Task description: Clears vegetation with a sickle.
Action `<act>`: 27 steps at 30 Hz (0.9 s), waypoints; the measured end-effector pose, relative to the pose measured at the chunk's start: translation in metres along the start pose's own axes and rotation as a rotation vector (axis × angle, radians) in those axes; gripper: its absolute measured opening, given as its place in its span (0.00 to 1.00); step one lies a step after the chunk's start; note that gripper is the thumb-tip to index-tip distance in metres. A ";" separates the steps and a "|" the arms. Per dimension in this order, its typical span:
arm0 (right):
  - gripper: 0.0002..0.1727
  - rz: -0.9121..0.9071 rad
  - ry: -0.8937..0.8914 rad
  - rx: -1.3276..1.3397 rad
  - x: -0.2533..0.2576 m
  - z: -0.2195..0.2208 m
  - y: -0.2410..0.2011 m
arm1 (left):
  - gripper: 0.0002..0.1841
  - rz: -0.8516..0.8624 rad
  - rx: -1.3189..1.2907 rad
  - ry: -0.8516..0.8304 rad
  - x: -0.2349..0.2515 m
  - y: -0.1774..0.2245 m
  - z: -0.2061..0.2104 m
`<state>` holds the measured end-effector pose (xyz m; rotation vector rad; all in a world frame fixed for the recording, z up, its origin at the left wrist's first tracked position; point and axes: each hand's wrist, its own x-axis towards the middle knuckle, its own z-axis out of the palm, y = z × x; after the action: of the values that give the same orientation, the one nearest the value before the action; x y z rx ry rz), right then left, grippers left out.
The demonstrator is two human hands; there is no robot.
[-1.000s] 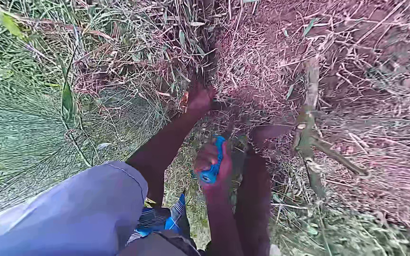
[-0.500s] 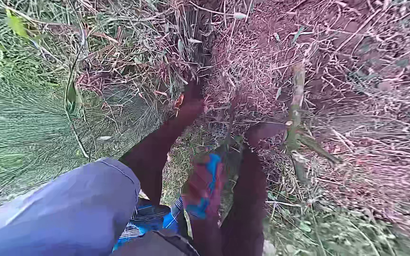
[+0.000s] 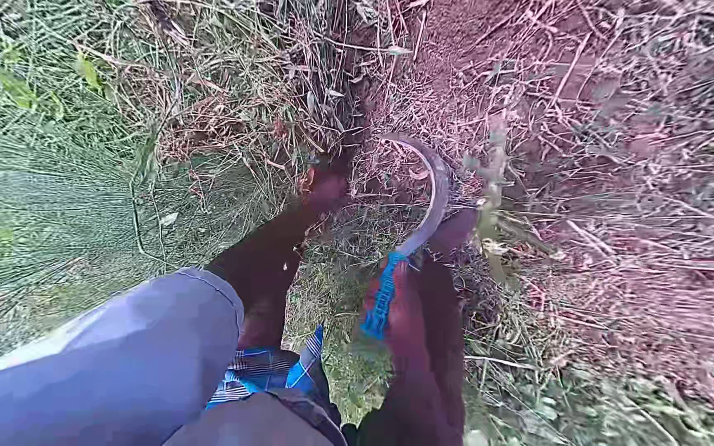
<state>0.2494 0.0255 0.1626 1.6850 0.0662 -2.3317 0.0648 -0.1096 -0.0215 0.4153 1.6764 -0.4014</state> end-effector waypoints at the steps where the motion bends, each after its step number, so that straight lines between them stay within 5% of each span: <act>1: 0.21 0.002 -0.011 -0.019 0.000 0.001 -0.005 | 0.21 -0.007 0.021 -0.005 0.002 0.001 -0.003; 10: 0.20 0.036 -0.019 -0.279 -0.009 -0.027 -0.039 | 0.21 -0.100 -0.049 0.027 -0.054 0.018 -0.018; 17: 0.21 0.085 0.007 -0.344 -0.010 -0.028 -0.053 | 0.20 0.002 0.139 0.159 -0.113 -0.021 -0.017; 22: 0.22 0.056 0.018 -0.492 -0.008 -0.027 -0.063 | 0.08 0.301 0.177 0.375 -0.188 -0.063 -0.032; 27: 0.22 0.047 0.029 -0.510 -0.006 -0.016 -0.068 | 0.06 0.195 0.189 0.512 -0.266 -0.115 -0.089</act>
<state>0.2501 0.0957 0.1554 1.4399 0.5680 -2.0254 -0.0317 -0.1784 0.2575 0.8710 2.0739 -0.3256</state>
